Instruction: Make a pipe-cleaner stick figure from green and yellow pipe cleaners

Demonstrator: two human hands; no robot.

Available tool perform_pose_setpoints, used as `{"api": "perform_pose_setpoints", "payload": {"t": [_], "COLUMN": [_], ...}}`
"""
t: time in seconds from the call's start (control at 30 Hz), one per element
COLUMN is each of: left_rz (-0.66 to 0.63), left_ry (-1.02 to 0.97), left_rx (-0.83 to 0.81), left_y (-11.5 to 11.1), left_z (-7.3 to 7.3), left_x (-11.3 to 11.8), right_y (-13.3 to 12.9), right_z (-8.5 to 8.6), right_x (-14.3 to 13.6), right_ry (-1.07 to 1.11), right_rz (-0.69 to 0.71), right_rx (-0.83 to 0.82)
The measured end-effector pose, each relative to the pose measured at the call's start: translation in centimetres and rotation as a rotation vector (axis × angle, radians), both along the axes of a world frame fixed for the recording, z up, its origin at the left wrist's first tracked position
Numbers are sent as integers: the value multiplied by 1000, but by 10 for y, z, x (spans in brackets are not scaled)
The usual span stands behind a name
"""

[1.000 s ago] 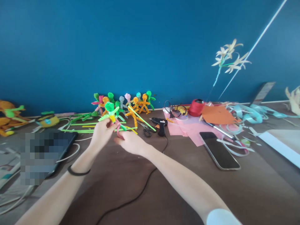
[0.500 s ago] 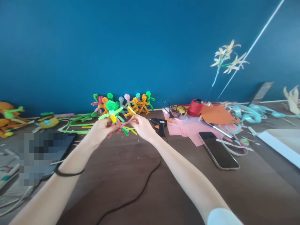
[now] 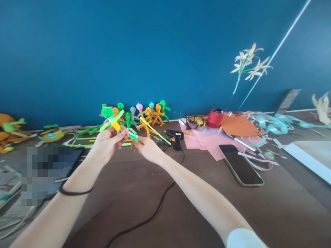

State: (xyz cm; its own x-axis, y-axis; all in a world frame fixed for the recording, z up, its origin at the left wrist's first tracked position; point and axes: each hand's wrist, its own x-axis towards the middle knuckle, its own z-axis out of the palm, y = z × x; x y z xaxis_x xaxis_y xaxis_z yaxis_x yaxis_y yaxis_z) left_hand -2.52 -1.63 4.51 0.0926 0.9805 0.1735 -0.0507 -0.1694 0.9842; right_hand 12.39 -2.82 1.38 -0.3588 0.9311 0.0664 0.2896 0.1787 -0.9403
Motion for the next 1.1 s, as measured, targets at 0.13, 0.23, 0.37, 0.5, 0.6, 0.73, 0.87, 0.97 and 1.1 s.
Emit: {"api": "perform_pose_setpoints", "payload": {"t": [0.13, 0.23, 0.37, 0.5, 0.6, 0.73, 0.87, 0.97, 1.1], "left_rz": [148, 280, 365, 309, 285, 200, 121, 49, -69], "left_ry": [70, 263, 581, 639, 592, 392, 213, 152, 41], "left_rx": [58, 110, 202, 200, 168, 138, 73, 20, -30], "left_y": [0, -1, -2, -2, 1, 5, 3, -1, -4], "left_z": [-1, -2, -2, -3, -5, -7, -5, -2, 0], "left_x": [2, 3, 2, 2, 0, -2, 1, 5, 10], "right_y": [-9, -15, -15, -13, -10, -3, 4, 9, 13], "right_z": [1, 3, 7, 17, 26, 31, 30, 28, 23], "right_x": [-10, -15, -12, 0, 10, 22, 30, 33, 32], "right_ry": [-20, -72, -154, -200, -199, -174, -117, -58, 4], "right_rz": [73, 99, 98, 57, 15, -67, -126, -163, -156], "right_rx": [15, 82, 205, 242, 264, 286, 261, 237, 213]}}
